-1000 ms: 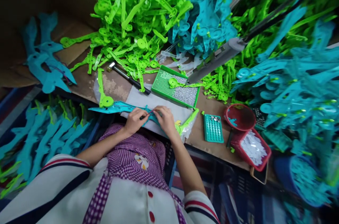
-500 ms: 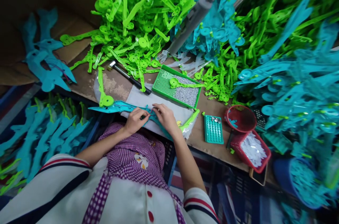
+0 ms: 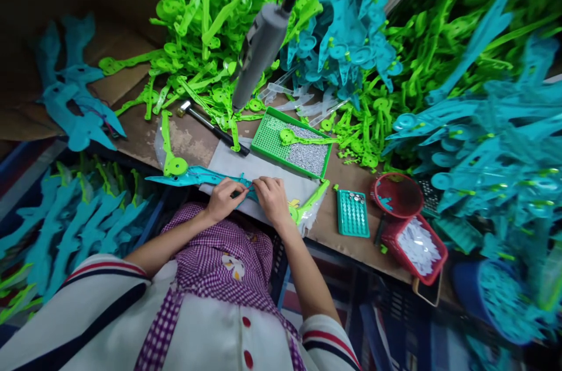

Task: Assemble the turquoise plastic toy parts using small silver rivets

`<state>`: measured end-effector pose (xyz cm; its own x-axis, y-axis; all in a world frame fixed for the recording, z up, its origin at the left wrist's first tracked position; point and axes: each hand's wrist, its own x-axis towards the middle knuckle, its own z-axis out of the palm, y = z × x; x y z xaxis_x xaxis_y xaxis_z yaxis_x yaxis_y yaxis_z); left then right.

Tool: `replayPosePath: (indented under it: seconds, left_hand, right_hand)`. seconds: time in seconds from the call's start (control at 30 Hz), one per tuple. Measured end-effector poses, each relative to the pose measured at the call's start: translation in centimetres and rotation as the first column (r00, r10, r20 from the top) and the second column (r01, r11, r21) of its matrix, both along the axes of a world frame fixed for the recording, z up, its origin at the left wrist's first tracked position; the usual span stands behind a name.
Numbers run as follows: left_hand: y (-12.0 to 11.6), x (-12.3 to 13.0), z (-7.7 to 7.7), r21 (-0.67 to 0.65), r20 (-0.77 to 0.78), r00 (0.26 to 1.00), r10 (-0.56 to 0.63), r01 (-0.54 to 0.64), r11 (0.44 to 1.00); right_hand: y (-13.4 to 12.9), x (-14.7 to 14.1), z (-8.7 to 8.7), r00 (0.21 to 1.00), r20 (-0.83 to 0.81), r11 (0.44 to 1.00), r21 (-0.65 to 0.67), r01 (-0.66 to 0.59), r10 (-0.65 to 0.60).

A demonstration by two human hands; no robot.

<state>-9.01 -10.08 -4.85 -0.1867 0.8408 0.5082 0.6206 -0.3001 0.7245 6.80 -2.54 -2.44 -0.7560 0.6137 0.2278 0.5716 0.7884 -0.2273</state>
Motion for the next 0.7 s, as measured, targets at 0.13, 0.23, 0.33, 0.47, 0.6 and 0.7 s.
replayPosePath:
  seconds: [0.13, 0.23, 0.33, 0.47, 0.6, 0.7]
  left_hand:
    - [0.0, 0.0, 0.0, 0.008, -0.02, 1.0, -0.009, 0.009, 1.0]
    - [0.1, 0.0, 0.1, 0.048, -0.034, 0.999, -0.018, 0.019, 0.999]
    - [0.1, -0.1, 0.2, 0.067, -0.036, 0.999, -0.029, 0.032, 0.997]
    - [0.0, -0.2, 0.1, 0.015, -0.034, 0.999, -0.041, 0.042, 0.999]
    - [-0.1, -0.2, -0.2, -0.044, -0.033, 0.999, -0.04, 0.039, 0.998]
    - [0.0, -0.1, -0.3, -0.024, -0.026, 0.999, -0.036, 0.035, 0.999]
  right_hand:
    - [-0.1, 0.0, -0.5, 0.998, -0.051, 0.998, -0.055, -0.023, 0.02]
    - [0.0, -0.2, -0.3, 0.999, -0.035, 0.992, -0.125, 0.01, -0.015]
    - [0.0, -0.4, 0.1, 0.997, 0.01, 0.976, -0.203, 0.082, -0.082]
    - [-0.1, -0.6, 0.8, 0.989, 0.064, 0.957, -0.251, 0.147, -0.136]
    - [0.1, -0.6, 0.9, 0.991, 0.046, 0.946, -0.293, 0.137, -0.129]
    - [0.2, -0.6, 1.1, 0.985, 0.021, 0.923, -0.344, 0.17, -0.174]
